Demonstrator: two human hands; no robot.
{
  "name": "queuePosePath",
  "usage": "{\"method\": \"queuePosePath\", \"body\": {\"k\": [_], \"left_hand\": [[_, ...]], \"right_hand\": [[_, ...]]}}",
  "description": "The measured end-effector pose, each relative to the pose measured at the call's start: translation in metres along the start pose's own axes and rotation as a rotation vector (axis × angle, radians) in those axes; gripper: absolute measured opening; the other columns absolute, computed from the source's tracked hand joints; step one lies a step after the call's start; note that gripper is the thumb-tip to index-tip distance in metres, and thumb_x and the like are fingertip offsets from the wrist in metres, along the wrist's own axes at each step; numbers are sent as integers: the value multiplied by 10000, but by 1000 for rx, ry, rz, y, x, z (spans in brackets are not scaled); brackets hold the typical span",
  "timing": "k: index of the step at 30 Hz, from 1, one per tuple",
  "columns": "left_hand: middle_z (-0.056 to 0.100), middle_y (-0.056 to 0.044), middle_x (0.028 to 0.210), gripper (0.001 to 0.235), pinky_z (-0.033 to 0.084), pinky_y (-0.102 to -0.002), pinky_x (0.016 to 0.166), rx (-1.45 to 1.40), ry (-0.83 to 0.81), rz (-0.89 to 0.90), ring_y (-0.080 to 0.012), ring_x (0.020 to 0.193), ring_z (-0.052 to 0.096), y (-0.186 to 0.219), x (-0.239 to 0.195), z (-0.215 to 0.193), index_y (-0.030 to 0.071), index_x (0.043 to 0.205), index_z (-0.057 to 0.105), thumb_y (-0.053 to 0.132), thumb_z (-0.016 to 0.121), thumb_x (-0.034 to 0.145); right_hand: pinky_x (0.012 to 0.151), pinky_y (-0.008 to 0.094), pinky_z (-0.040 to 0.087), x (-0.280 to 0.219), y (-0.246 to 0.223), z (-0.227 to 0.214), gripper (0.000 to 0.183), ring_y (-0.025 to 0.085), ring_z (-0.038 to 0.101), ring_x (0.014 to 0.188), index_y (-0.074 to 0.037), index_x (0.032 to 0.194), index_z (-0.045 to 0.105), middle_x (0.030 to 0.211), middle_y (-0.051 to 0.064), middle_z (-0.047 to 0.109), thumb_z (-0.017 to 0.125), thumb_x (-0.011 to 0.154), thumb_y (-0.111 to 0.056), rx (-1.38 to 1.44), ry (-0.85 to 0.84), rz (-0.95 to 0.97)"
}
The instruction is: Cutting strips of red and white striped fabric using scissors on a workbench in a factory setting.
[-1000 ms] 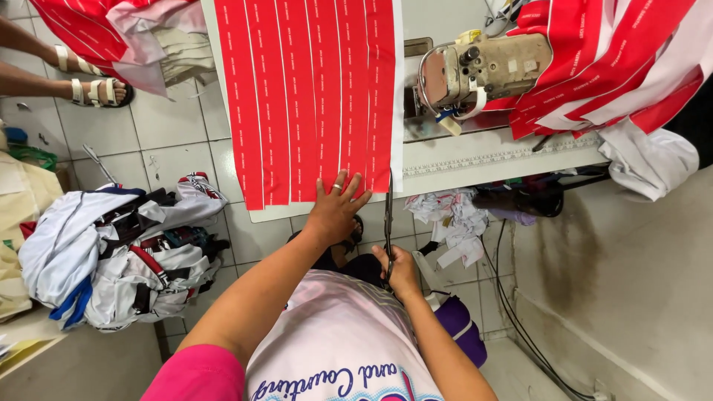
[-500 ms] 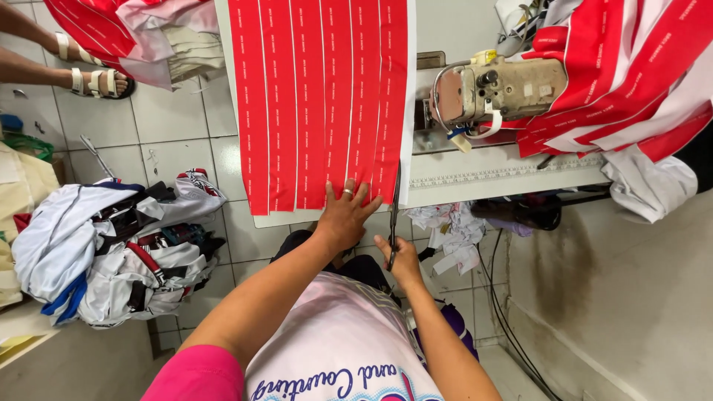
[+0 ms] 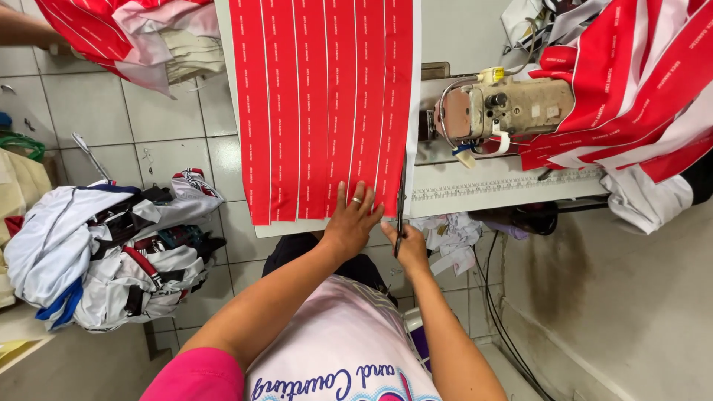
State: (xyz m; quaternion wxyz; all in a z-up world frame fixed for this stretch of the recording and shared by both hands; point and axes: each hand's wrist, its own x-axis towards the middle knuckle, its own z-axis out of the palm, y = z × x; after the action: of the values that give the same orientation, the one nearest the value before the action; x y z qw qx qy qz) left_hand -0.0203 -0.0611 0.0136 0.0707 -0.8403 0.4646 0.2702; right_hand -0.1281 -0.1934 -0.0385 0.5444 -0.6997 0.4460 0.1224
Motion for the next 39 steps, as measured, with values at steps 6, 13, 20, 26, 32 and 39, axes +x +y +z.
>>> {"method": "queuePosePath", "body": {"k": [6, 13, 20, 26, 32, 39], "left_hand": [[146, -126, 1595, 614, -22, -643, 1126, 0, -42, 62, -371, 1468, -2, -6, 2, 1, 206, 1479, 353, 269, 577, 911], [149, -108, 1595, 634, -22, -647, 1132, -33, -52, 105, -369, 1468, 16, -12, 7, 6, 198, 1478, 344, 251, 580, 891], [157, -108, 1591, 624, -7, -662, 1127, -49, -43, 136, -382, 1462, 35, -19, 8, 8, 192, 1470, 349, 228, 576, 890], [171, -109, 1585, 616, 23, -671, 1124, -45, -24, 160, -388, 1456, 66, -22, 10, 12, 190, 1469, 354, 227, 575, 896], [170, -110, 1582, 623, 48, -684, 1118, -2, -27, 181, -392, 1452, 73, -25, 11, 12, 196, 1465, 360, 249, 592, 890], [158, -102, 1587, 640, 72, -723, 1092, -16, -39, 179, -396, 1449, 77, -27, 11, 10, 210, 1466, 366, 265, 620, 880]], "right_hand": [[444, 221, 394, 9, -30, 3, 485, 173, 580, 419, -76, 600, 587, 417, 72, 510, 780, 775, -485, -2, 20, 10], [461, 216, 397, 19, -18, 9, 474, 157, 583, 435, -92, 600, 577, 424, 69, 520, 758, 799, -483, 44, 28, -5], [461, 224, 398, 9, -43, 5, 475, 167, 570, 425, -92, 590, 576, 403, 70, 504, 765, 800, -474, 9, 31, 0], [509, 266, 416, 21, -51, -1, 463, 199, 590, 500, -118, 623, 593, 448, 79, 533, 791, 742, -520, -119, 44, 24], [530, 273, 424, 48, -44, 4, 495, 205, 591, 545, -105, 634, 586, 485, 70, 539, 792, 741, -543, -157, 63, 5], [508, 262, 415, 43, -74, 0, 521, 202, 596, 494, -110, 614, 585, 448, 72, 539, 772, 767, -571, -111, 25, 5]]}}
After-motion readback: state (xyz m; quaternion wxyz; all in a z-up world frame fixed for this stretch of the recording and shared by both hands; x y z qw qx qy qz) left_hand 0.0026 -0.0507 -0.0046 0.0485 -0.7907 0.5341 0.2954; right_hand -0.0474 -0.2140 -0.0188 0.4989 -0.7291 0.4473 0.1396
